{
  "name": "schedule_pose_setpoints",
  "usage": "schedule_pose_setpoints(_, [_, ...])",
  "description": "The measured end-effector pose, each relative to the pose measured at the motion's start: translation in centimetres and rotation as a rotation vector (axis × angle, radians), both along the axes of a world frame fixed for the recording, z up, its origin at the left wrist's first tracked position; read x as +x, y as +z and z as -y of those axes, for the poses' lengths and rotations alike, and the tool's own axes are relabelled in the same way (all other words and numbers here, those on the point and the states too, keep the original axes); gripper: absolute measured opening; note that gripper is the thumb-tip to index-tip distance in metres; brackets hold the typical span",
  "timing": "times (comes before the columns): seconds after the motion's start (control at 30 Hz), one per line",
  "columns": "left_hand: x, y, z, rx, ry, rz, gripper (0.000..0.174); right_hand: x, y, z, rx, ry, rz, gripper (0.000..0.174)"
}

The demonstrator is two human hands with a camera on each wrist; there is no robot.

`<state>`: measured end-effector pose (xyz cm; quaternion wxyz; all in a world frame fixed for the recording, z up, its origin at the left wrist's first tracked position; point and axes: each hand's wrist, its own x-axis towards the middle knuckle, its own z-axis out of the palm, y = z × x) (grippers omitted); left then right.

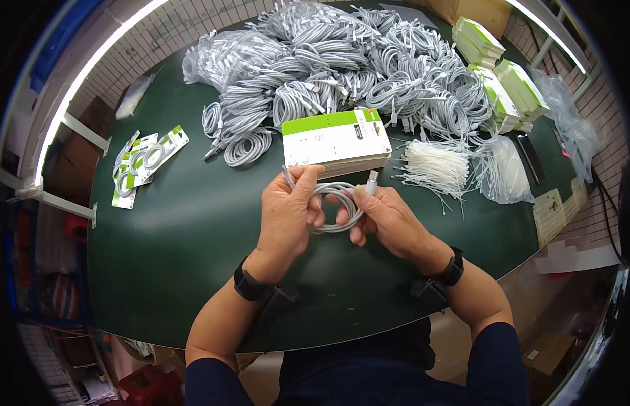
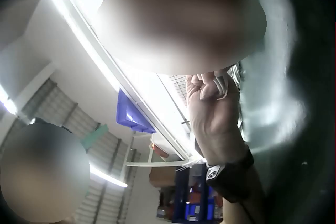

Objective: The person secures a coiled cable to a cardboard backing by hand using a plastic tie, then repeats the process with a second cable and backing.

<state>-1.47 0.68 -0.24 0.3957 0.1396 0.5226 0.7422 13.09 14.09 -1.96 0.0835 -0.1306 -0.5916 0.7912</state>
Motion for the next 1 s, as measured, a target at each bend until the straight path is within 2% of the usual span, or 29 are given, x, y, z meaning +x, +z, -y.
schedule_pose_setpoints(0.03, [-0.7, -0.1, 0.1, 0.043, -0.015, 0.087, 0.027, -0.1, 0.3, 0.3, -0.033, -0.047, -0.002, 0.046])
schedule_pose_setpoints(0.13, [-0.8, -0.2, 0.1, 0.115, -0.053, 0.267, 0.031, 0.1, 1.5, 1.7, 0.394, -0.133, 0.011, 0.044])
schedule_pose_setpoints(0.17, [-0.5, -0.3, 0.1, 0.129, -0.064, 0.315, 0.032, 0.2, 1.6, 2.0, 0.546, -0.141, 0.027, 0.046])
schedule_pose_setpoints(0.2, [-0.1, -0.2, 0.2, 0.139, -0.071, 0.298, 0.033, -0.3, 0.7, 1.9, 0.728, -0.15, -0.065, 0.054])
schedule_pose_setpoints(0.3, [0.5, 0.8, 0.4, 0.159, -0.074, 0.259, 0.032, -0.1, 0.2, 1.6, 0.753, -0.128, -0.073, 0.052])
schedule_pose_setpoints(0.5, [-0.3, 1.1, 0.6, 0.185, -0.087, 0.119, 0.023, 0.0, 1.2, 1.5, 0.588, -0.157, -0.104, 0.048])
schedule_pose_setpoints(0.6, [-0.1, 0.7, 0.6, 0.15, -0.081, 0.153, 0.019, 0.2, 2.5, 1.3, 0.304, -0.055, -0.017, 0.047])
schedule_pose_setpoints(0.83, [-0.8, 1.0, 1.0, 0.189, -0.114, 0.276, 0.016, 0.1, 0.8, -0.4, 0.053, 0.216, -0.07, 0.039])
schedule_pose_setpoints(0.9, [-0.7, 1.1, 1.1, 0.234, -0.133, 0.247, 0.019, 0.1, 1.3, -0.4, -0.014, 0.119, -0.085, 0.039])
schedule_pose_setpoints(1.0, [0.4, 2.2, 0.6, 0.036, -0.081, -0.045, 0.025, 0.3, 1.0, -0.8, -0.235, 0.067, -0.101, 0.041])
